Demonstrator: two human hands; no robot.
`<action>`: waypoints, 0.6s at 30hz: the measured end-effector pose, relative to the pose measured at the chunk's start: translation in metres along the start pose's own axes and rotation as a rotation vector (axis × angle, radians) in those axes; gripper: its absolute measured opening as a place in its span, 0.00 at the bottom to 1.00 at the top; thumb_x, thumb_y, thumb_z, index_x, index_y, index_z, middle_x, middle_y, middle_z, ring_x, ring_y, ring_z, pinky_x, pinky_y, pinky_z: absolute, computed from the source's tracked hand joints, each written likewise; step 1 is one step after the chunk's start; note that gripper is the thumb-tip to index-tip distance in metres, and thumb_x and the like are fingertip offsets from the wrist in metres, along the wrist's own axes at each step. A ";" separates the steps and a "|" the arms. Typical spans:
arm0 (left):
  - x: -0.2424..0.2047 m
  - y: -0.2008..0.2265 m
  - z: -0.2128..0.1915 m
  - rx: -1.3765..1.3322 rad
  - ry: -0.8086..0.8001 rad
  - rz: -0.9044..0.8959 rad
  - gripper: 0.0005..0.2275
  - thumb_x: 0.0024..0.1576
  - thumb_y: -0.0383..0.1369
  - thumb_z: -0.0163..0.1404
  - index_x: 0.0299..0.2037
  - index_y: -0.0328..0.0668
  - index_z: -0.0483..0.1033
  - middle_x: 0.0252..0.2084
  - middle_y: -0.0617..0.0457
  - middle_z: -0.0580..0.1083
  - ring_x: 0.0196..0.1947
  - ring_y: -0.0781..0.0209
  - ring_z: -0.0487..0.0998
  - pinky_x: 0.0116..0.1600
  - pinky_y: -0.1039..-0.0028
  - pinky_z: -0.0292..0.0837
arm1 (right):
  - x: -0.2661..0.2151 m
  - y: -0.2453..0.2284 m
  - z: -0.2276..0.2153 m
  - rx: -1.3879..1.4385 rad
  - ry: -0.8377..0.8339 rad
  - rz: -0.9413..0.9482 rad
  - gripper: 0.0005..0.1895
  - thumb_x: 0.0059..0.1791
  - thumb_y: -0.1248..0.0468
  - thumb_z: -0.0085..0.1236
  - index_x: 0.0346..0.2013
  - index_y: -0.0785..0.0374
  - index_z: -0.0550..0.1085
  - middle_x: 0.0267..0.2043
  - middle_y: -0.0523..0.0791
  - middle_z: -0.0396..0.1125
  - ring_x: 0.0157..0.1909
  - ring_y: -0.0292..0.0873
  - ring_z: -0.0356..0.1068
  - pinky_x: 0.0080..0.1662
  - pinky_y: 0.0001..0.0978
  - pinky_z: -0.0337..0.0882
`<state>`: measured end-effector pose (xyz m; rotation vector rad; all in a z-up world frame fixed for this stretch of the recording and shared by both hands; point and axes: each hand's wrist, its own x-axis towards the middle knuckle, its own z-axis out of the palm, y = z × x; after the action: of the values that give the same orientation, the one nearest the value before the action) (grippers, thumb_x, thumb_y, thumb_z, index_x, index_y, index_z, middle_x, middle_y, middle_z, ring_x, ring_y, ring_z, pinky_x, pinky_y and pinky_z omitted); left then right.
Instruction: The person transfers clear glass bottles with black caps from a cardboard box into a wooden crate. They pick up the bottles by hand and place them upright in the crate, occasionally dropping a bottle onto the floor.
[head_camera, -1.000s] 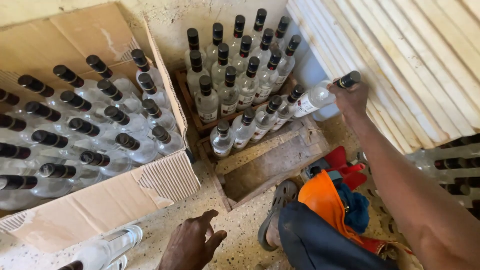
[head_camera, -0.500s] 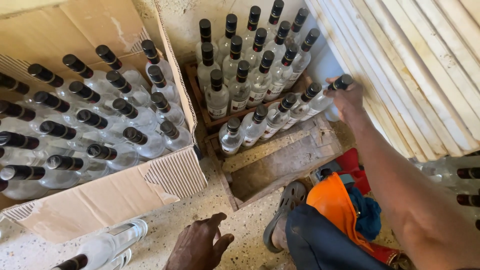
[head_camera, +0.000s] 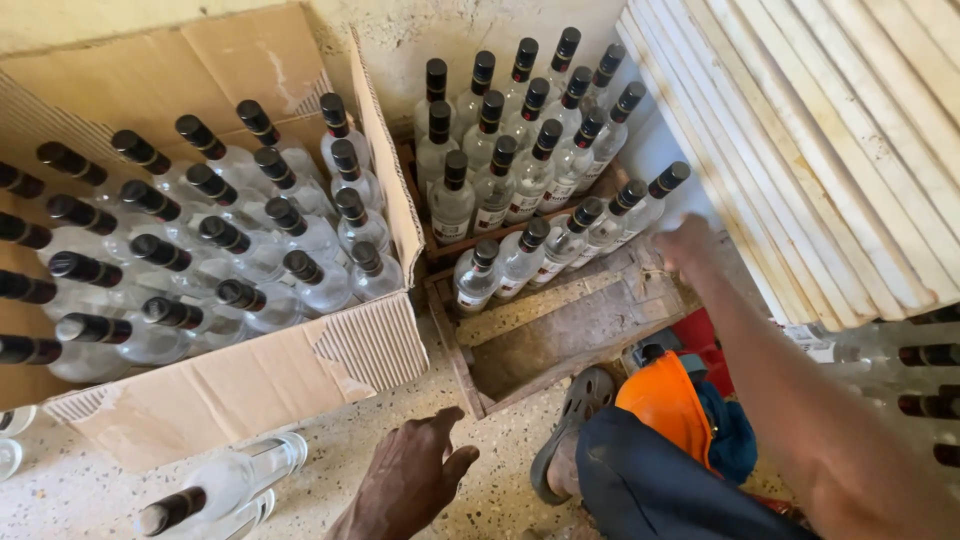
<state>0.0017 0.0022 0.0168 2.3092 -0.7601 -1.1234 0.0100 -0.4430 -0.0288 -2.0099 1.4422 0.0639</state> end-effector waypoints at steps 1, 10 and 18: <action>-0.002 0.001 -0.001 -0.002 0.003 0.003 0.21 0.60 0.43 0.56 0.60 0.45 0.70 0.41 0.46 0.83 0.38 0.50 0.86 0.44 0.59 0.81 | -0.018 0.000 0.005 -0.001 0.003 -0.003 0.41 0.51 0.70 0.59 0.75 0.73 0.51 0.41 0.58 0.70 0.26 0.43 0.67 0.26 0.32 0.72; -0.011 -0.014 -0.027 -0.053 0.159 0.015 0.20 0.60 0.39 0.58 0.59 0.42 0.72 0.36 0.45 0.83 0.29 0.59 0.86 0.47 0.62 0.84 | -0.190 -0.033 0.042 -0.599 -0.725 -0.581 0.28 0.49 0.53 0.63 0.59 0.63 0.73 0.59 0.50 0.74 0.57 0.45 0.78 0.52 0.35 0.78; -0.057 -0.087 -0.113 -0.052 0.453 -0.261 0.14 0.61 0.41 0.55 0.49 0.41 0.81 0.46 0.50 0.83 0.34 0.59 0.86 0.42 0.66 0.84 | -0.386 -0.080 0.076 -0.471 -0.845 -0.521 0.30 0.54 0.51 0.53 0.71 0.47 0.61 0.69 0.40 0.65 0.66 0.44 0.69 0.66 0.42 0.69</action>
<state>0.0885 0.1215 0.0591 2.5325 -0.2627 -0.6614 -0.0483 -0.0681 0.1035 -2.2294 0.3722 0.9690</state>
